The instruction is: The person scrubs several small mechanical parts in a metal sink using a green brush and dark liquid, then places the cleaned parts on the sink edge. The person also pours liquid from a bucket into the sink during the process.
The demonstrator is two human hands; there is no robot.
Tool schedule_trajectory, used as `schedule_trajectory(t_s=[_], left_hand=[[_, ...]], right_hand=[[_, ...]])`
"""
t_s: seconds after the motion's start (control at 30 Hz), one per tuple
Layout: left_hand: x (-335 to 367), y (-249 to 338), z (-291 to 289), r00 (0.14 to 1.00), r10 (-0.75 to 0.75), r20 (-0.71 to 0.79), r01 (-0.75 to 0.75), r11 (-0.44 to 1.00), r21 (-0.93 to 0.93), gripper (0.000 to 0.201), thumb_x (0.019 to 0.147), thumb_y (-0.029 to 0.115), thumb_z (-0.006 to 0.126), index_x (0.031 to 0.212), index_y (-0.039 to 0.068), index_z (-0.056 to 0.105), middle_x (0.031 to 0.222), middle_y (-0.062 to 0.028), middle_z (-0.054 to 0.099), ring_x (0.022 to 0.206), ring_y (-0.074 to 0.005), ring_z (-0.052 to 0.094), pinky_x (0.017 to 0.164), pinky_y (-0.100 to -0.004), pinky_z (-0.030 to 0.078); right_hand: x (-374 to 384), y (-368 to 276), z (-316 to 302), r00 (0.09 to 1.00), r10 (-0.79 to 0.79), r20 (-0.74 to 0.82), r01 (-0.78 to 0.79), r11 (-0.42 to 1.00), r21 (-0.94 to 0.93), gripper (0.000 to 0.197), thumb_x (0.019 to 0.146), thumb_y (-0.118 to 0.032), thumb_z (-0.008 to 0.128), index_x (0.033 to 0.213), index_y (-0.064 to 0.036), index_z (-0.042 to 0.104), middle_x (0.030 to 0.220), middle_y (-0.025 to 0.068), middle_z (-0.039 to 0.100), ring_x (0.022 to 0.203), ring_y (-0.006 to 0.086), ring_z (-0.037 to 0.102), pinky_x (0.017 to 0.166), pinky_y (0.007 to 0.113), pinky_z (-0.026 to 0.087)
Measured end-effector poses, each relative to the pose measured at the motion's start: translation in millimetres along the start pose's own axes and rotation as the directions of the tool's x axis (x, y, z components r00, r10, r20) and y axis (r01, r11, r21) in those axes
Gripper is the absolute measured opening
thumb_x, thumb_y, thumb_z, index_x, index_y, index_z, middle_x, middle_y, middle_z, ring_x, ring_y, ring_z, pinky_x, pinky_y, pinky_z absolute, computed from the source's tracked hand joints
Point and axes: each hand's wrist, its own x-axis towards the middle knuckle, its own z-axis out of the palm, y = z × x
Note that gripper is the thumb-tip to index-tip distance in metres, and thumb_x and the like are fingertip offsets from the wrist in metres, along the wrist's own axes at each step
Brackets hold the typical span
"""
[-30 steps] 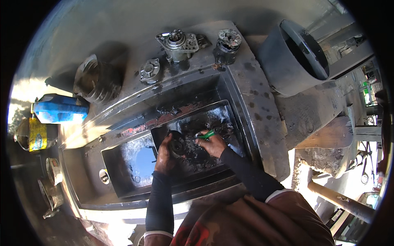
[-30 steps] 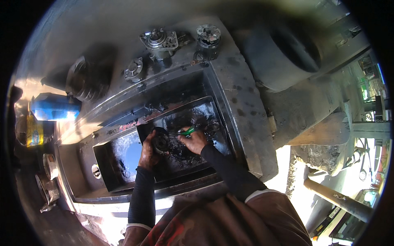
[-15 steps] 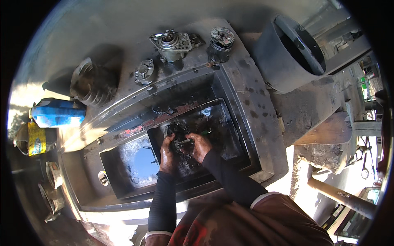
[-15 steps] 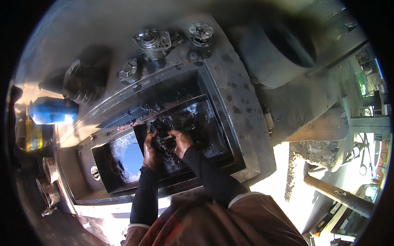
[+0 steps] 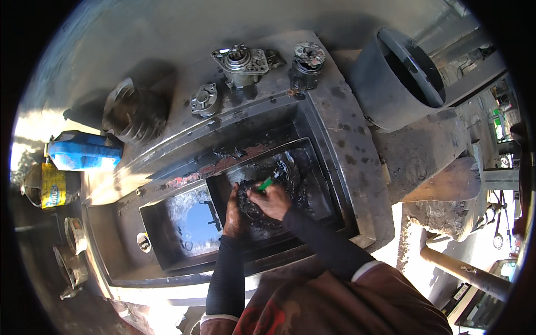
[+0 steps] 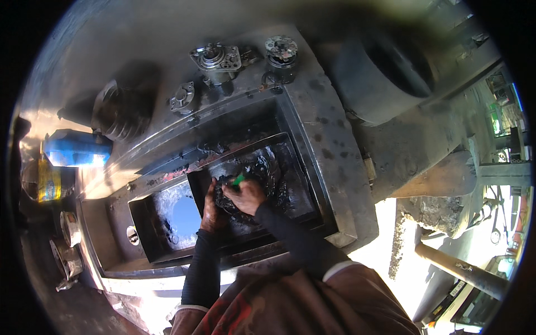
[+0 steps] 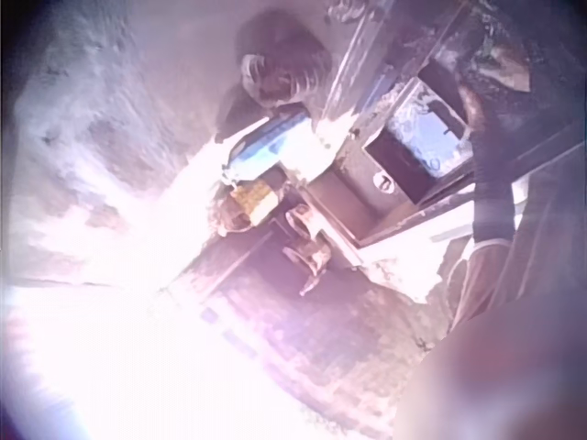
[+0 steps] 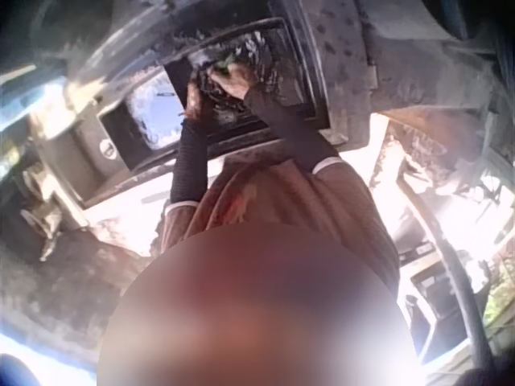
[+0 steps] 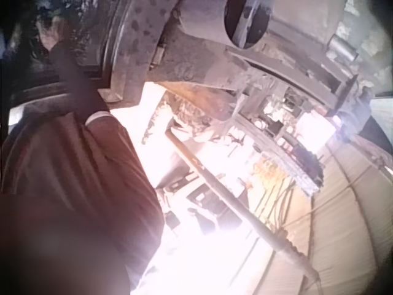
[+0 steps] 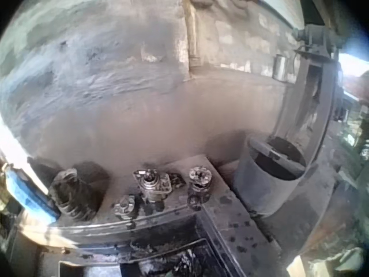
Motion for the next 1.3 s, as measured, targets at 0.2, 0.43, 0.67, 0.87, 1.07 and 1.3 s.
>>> schedule_trajectory(t_s=[0.2,0.43,0.67,0.87,1.07,1.3], left_hand=[[11,-20,-32,0.955,0.271,0.124,-0.298,0.887,0.354,0.054,0.103,0.048,0.036,0.131,0.006,0.055,0.116,-0.0062,0.062,0.101,-0.0195,0.062,0.085,-0.0343,0.052],[7,-28,-27,0.992,0.122,0.019,-0.122,0.993,-0.002,0.054,0.105,0.046,0.034,0.133,0.004,0.053,0.112,-0.0065,0.063,0.097,-0.0184,0.062,0.081,-0.0335,0.053],[11,-18,-18,0.987,0.152,0.056,-0.158,0.982,0.107,0.054,0.103,0.045,0.037,0.131,0.002,0.054,0.117,-0.0083,0.062,0.104,-0.0223,0.061,0.095,-0.0366,0.050],[7,-14,-15,0.994,0.107,0.010,-0.107,0.985,0.134,0.050,0.101,0.046,0.038,0.123,0.005,0.057,0.115,-0.0081,0.062,0.103,-0.0195,0.061,0.091,-0.0347,0.050],[10,-20,-19,0.999,0.033,-0.031,-0.033,0.999,-0.001,0.045,0.103,0.044,0.036,0.118,0.005,0.055,0.108,-0.0090,0.062,0.096,-0.0199,0.063,0.087,-0.0366,0.054],[13,-24,-34,0.998,0.056,-0.024,-0.058,0.996,-0.068,0.054,0.103,0.048,0.039,0.128,0.003,0.054,0.111,-0.0126,0.066,0.100,-0.0247,0.066,0.082,-0.0405,0.057]], right_hand=[[12,-30,0,0.986,0.057,-0.158,-0.057,0.998,0.001,0.040,0.089,-0.042,0.064,0.094,-0.0034,0.070,0.079,0.0233,0.068,0.078,0.0398,0.068,0.072,0.047,0.053],[20,-15,-3,0.970,0.101,-0.222,-0.147,0.968,-0.205,0.040,0.087,-0.041,0.066,0.093,-0.0021,0.069,0.079,0.0234,0.068,0.079,0.0407,0.067,0.073,0.045,0.053],[15,-23,-10,0.987,-0.034,-0.159,0.010,0.989,-0.149,0.037,0.090,-0.042,0.062,0.091,-0.0065,0.071,0.077,0.0213,0.068,0.074,0.0376,0.069,0.069,0.047,0.054],[14,-45,-27,0.945,-0.171,-0.279,0.094,0.958,-0.270,0.038,0.088,-0.041,0.064,0.077,-0.0058,0.072,0.072,0.0183,0.068,0.069,0.0368,0.068,0.068,0.047,0.055],[15,-20,-20,0.989,-0.060,-0.138,0.018,0.957,-0.289,0.034,0.088,-0.040,0.063,0.097,-0.0081,0.071,0.080,0.0195,0.069,0.076,0.0372,0.069,0.071,0.046,0.054],[23,84,-17,0.977,-0.139,-0.164,-0.024,0.686,-0.727,0.036,0.089,-0.039,0.063,0.098,-0.0045,0.070,0.091,0.0233,0.069,0.089,0.0384,0.068,0.079,0.046,0.052]])
